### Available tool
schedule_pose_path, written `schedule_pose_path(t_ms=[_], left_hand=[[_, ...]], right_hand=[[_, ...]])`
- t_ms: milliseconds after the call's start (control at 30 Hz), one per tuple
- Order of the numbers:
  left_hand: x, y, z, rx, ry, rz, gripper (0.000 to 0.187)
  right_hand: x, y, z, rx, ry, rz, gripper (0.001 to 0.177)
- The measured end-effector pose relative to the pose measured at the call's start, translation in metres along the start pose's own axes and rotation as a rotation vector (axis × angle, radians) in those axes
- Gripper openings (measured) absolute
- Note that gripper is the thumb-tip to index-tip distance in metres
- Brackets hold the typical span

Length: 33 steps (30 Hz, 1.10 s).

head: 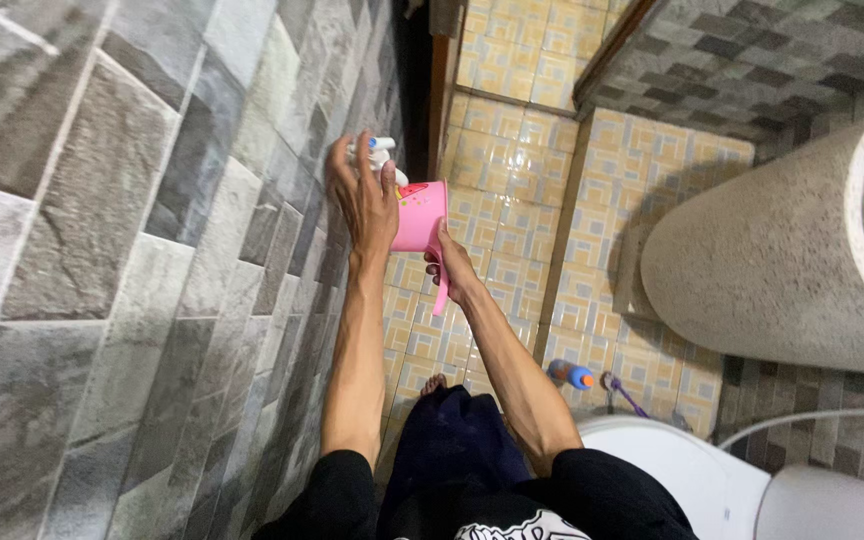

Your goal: The person places a green basket on the toilet tank and washes a black bottle under a wall tap. They then wash a white bottle and a pink tube under the tap, placing each item into the basket. Finally, the person fills a pink cup with water from the tap.

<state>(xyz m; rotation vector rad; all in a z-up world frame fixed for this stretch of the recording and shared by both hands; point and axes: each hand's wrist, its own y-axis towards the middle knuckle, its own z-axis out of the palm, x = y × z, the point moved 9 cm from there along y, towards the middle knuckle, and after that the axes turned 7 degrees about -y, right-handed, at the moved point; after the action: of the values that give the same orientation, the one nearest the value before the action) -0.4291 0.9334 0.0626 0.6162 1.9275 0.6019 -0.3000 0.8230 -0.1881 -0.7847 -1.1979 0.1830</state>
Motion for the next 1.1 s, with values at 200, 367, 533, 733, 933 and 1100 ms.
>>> schedule_pose_path(t_ms=[200, 367, 533, 733, 933, 1100], left_hand=[[0.021, 0.025, 0.015, 0.193, 0.108, -0.010, 0.038], [0.020, 0.030, 0.029, 0.185, 0.278, 0.053, 0.033], [0.019, 0.029, 0.031, 0.083, 0.316, 0.051, 0.027], [0.019, 0.027, 0.033, 0.023, 0.326, 0.036, 0.021], [0.019, 0.028, 0.036, 0.010, 0.336, 0.005, 0.018], [0.020, 0.025, 0.037, 0.003, 0.272, -0.010, 0.020]], right_hand=[[0.006, 0.017, 0.016, 0.037, 0.051, 0.014, 0.067], [0.013, 0.022, 0.024, 0.006, 0.099, 0.019, 0.063], [0.019, 0.027, 0.035, 0.002, 0.129, 0.015, 0.063], [0.027, 0.027, 0.042, 0.004, 0.158, -0.010, 0.066], [0.032, 0.022, 0.036, -0.033, 0.141, -0.035, 0.067], [0.035, 0.018, 0.029, -0.035, 0.126, -0.030, 0.065]])
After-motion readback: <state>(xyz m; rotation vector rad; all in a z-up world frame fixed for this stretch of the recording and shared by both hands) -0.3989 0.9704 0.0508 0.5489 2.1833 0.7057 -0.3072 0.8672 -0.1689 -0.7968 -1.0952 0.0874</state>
